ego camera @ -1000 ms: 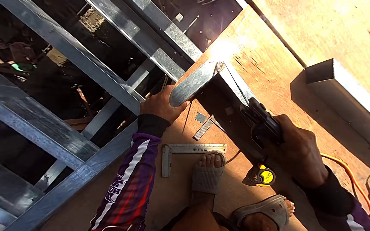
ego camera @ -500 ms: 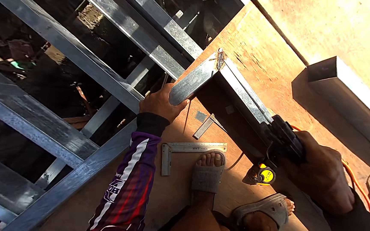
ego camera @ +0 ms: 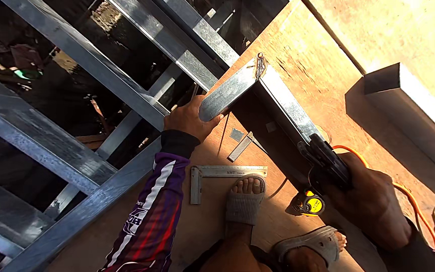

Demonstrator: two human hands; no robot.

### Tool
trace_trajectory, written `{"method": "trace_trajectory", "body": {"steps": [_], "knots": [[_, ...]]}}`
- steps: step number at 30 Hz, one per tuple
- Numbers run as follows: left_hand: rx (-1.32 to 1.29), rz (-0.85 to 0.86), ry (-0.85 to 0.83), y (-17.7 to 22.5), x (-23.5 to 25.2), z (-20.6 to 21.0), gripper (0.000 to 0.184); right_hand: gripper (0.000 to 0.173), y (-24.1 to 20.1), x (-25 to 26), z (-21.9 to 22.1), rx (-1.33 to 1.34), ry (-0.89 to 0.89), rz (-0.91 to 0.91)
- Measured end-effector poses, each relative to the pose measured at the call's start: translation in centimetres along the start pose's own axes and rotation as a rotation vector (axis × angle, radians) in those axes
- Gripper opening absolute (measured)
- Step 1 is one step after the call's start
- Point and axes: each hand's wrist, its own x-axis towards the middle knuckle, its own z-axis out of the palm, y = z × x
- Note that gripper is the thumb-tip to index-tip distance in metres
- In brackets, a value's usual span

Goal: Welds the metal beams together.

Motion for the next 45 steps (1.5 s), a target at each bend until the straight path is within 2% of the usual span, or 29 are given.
{"method": "trace_trajectory", "body": {"steps": [18,45], "knots": [[0.018,0.000,0.005,0.22,0.01,-0.10,0.074,0.036,0.22,-0.08,0.09,0.010,-0.027,0.004],[0.015,-0.009,-0.010,0.18,0.04,-0.12,0.074,0.033,0.02,-0.05,-0.03,0.002,-0.022,0.013]]}}
